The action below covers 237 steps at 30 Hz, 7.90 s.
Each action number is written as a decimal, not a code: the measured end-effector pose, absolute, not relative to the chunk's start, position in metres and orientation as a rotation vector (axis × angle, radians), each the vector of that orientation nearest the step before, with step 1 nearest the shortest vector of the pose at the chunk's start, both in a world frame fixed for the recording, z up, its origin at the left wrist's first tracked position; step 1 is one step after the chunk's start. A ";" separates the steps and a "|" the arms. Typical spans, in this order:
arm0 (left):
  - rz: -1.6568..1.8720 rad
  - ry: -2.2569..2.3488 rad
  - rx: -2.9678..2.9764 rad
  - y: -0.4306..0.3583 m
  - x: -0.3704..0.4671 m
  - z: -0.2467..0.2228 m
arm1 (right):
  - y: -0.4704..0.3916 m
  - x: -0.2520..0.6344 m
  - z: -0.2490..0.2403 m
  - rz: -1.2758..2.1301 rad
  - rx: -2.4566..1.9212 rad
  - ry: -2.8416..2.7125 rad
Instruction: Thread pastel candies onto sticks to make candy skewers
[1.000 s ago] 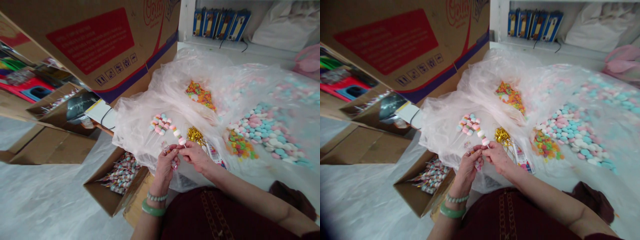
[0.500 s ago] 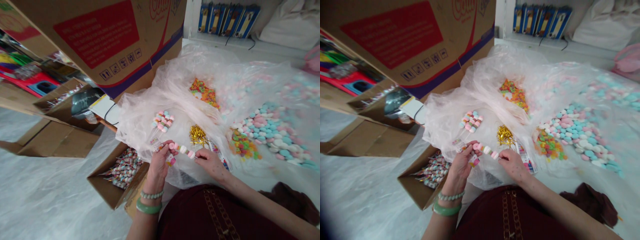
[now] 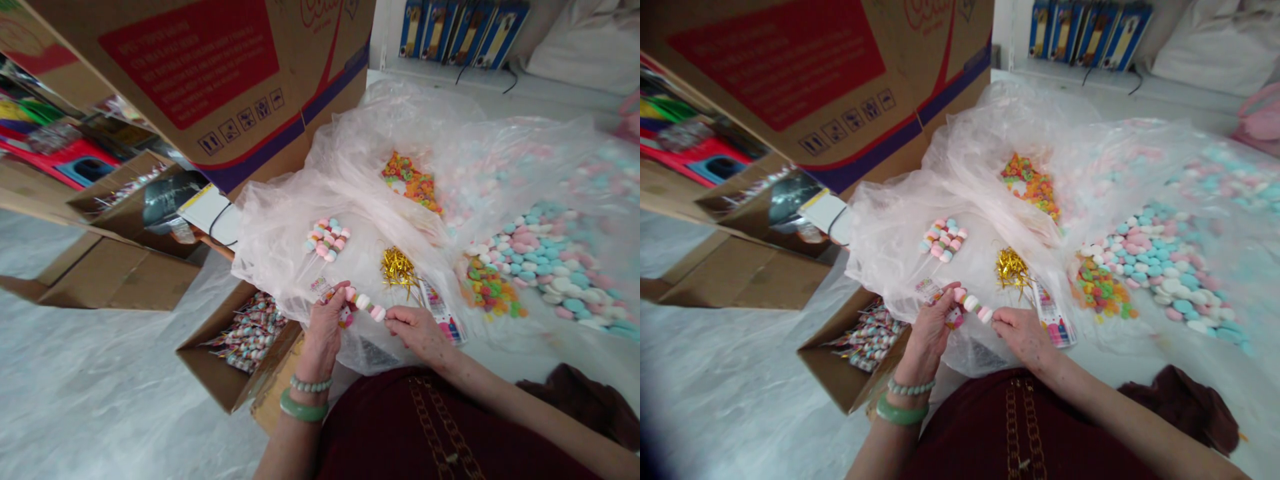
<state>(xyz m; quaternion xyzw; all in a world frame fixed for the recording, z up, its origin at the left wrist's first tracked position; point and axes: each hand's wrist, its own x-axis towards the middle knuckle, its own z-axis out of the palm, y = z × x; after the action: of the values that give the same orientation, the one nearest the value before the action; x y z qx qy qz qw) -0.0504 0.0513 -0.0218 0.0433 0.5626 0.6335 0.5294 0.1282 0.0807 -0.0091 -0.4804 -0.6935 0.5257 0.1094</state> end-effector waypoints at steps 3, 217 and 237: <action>1.542 1.381 0.082 0.053 -0.046 -0.028 | 0.080 0.125 -0.007 1.635 -1.491 -2.013; 1.496 0.836 0.018 0.068 -0.051 -0.008 | 0.087 0.122 -0.003 2.167 -1.288 -1.293; 1.498 0.866 -0.088 0.061 -0.052 -0.009 | 0.086 0.126 -0.015 2.945 -0.834 -0.291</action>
<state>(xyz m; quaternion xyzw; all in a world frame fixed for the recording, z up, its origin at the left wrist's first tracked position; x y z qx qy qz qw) -0.0525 0.0613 -0.0092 -0.0387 0.3809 0.6589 0.6475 0.1264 0.0864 -0.0148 -0.2711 -0.0947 0.9573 0.0334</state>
